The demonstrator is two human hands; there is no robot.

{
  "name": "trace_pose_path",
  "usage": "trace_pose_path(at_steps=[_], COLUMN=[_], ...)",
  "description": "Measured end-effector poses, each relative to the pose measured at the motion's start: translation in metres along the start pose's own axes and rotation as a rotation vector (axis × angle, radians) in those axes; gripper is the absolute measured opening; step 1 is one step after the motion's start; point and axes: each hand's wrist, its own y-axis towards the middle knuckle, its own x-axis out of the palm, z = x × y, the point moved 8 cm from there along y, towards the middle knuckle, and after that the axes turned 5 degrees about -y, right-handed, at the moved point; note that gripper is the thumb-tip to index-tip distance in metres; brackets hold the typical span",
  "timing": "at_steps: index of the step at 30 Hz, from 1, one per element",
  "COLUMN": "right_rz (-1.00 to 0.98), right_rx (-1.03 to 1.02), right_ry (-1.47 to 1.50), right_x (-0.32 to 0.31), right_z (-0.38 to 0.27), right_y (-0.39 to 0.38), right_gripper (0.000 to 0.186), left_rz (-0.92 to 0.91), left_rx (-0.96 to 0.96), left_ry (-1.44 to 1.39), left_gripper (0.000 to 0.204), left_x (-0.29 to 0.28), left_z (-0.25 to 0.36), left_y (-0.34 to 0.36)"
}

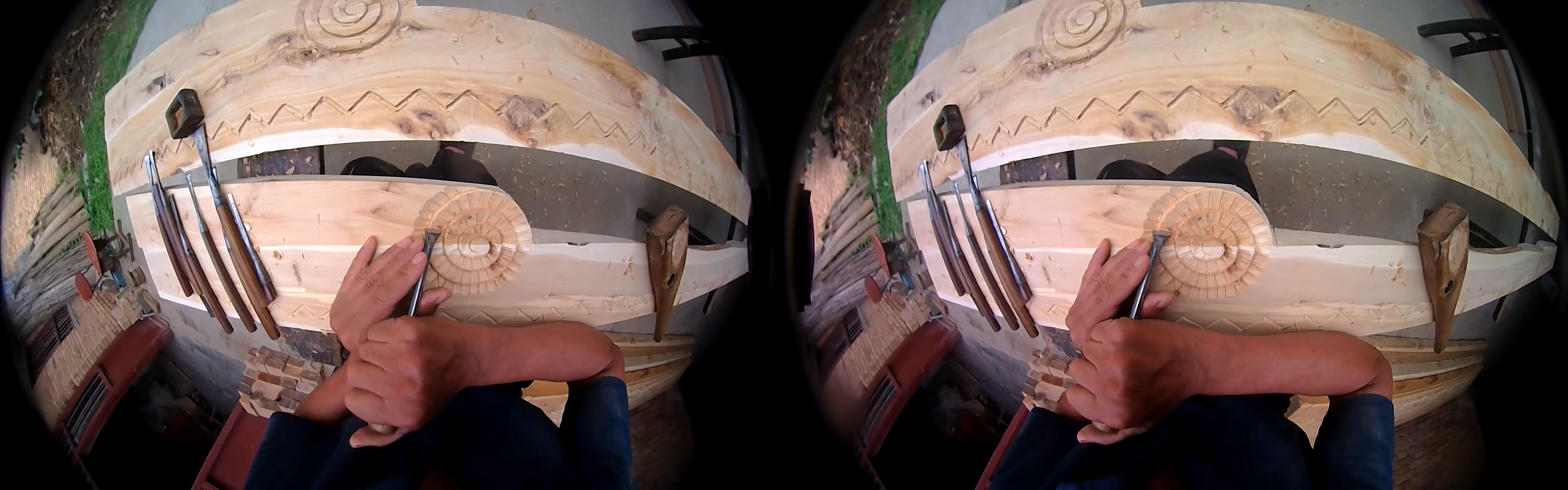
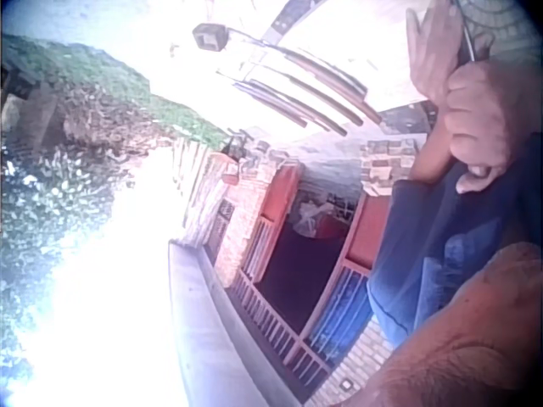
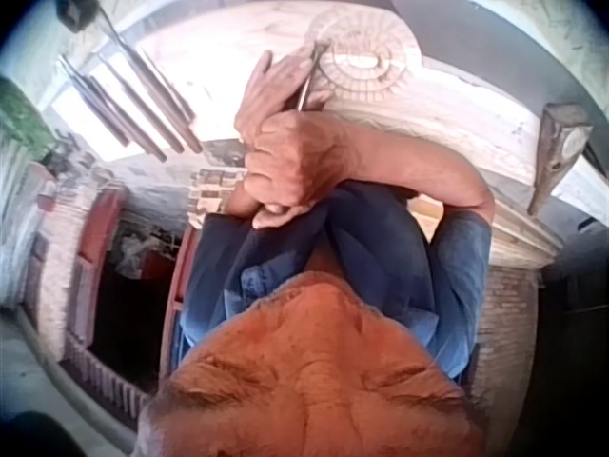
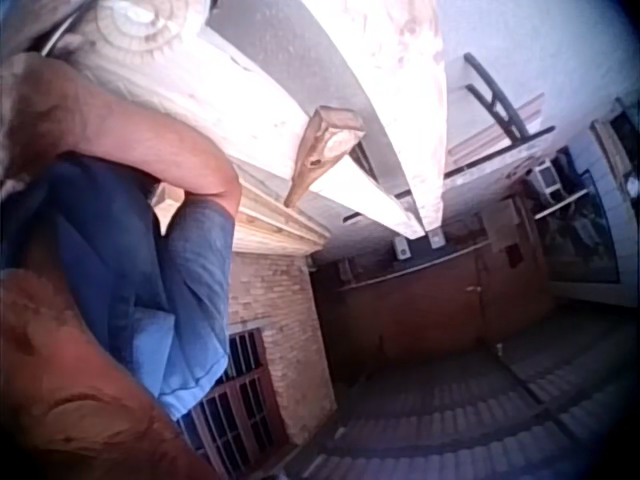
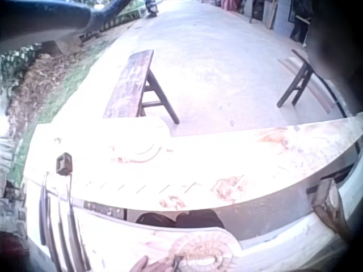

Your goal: The person carves a circular decorative pattern on a long wooden board using a chisel, holding the tool with both hands and applying pressure to shave off small pieces of wood.

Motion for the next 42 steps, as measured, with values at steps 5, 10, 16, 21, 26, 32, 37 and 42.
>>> trace_pose_path(at_steps=[5,10,16,21,26,32,37,42], right_rz=[-0.012,-0.001,-0.001,0.006,0.003,-0.013,0.003,0.013], right_rx=[0.021,0.013,0.001,0.008,0.021,0.048,0.003,-0.006], right_ry=[0.01,-0.019,-0.015,-0.009,0.024,0.009,0.026,0.019], right_x=[-0.001,0.0,0.0,-0.002,0.001,0.001,0.005,-0.002], right_z=[0.002,0.003,0.001,0.002,0.004,0.008,0.007,0.005], right_y=[0.002,0.0,0.001,0.002,0.002,0.006,0.001,-0.009], right_gripper=[0.054,0.053,0.053,0.053,0.052,0.052,0.046,0.045], left_rz=[0.046,0.038,0.008,0.021,0.055,0.017,0.021,0.051], left_rx=[-0.003,-0.026,-0.044,-0.013,-0.007,-0.021,-0.063,-0.043], left_ry=[-0.012,-0.005,-0.005,-0.02,-0.026,0.056,0.041,0.032], left_gripper=[0.046,0.046,0.046,0.047,0.047,0.049,0.051,0.05], left_x=[0.0,0.0,-0.001,0.001,-0.002,-0.002,-0.003,0.001], left_z=[0.001,0.001,0.0,0.0,0.001,-0.001,-0.006,-0.002], left_y=[0.001,0.003,0.002,0.002,0.003,0.002,-0.006,-0.002])
